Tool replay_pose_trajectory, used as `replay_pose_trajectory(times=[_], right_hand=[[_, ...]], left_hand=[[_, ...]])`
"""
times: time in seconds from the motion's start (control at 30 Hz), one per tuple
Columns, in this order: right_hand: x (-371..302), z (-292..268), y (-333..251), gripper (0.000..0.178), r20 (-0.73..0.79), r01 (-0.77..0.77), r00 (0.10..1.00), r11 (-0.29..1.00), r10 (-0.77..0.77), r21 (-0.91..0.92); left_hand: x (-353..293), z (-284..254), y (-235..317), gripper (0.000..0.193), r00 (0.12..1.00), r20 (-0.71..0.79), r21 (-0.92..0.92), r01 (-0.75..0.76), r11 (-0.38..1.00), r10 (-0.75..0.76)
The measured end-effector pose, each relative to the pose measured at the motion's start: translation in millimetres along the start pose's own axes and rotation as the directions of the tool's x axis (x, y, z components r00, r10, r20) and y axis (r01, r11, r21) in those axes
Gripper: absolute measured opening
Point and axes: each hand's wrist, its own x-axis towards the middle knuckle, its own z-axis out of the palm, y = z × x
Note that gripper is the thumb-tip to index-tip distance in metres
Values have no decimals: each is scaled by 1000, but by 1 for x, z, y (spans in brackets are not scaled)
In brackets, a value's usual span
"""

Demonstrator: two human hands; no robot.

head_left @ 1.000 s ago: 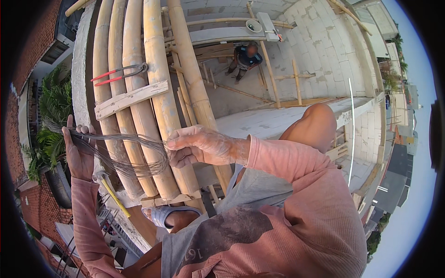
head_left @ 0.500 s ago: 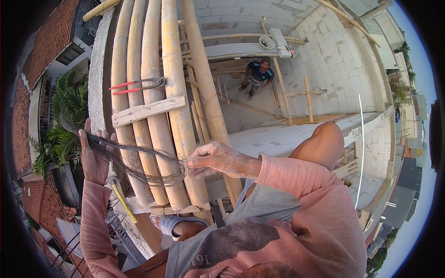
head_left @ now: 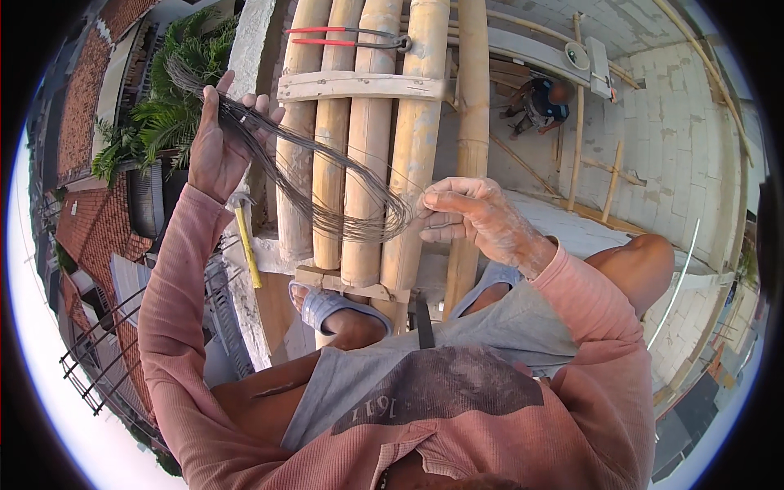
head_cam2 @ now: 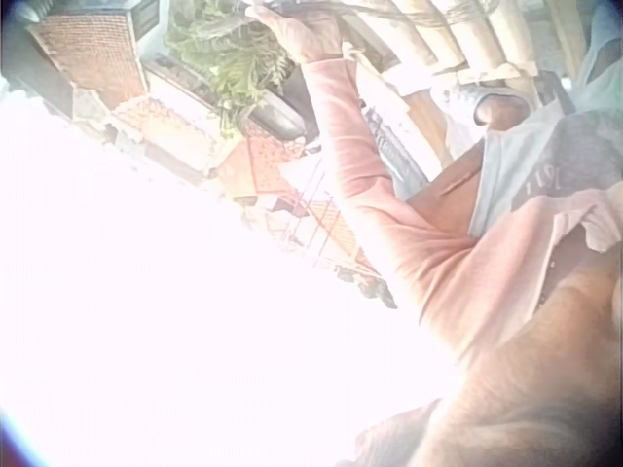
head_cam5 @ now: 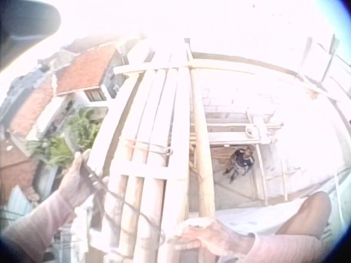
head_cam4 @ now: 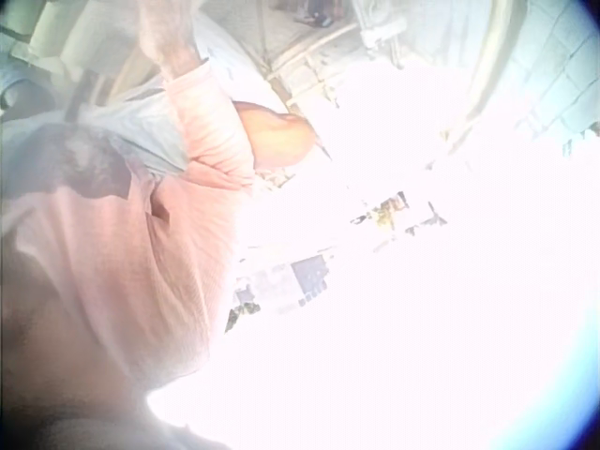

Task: The person secures bamboo poles together using wire and pliers while standing on a construction ledge.

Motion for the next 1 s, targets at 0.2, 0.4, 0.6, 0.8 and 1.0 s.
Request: replay_pose_trajectory(times=[0.2, 0.4, 0.6, 0.8, 1.0], right_hand=[[2, 1, 4, 34, -7, -16, 1000, 999, 16, -30], [-1, -1, 10, 36, -32, -47, 998, 997, 45, -60], [1, 4, 8, 31, 12, -67, 998, 998, 67, -13], [4, -3, 13, 30, 119, -100, 989, 990, 88, 99], [2, 2, 6, 27, 266, -144, 959, 979, 100, 148]], left_hand=[[-3, -8, -2, 59, 1000, 6, -18, 3, 1000, -3], [1, 11, -4, 59, 1000, -28, -48, -8, 999, 7], [-6, 10, -1, 55, 1000, 20, -30, 18, 999, -17], [1, 9, -4, 56, 1000, 6, -31, 29, 999, -29], [-5, 9, -2, 56, 999, -33, -41, 38, 998, -39]])
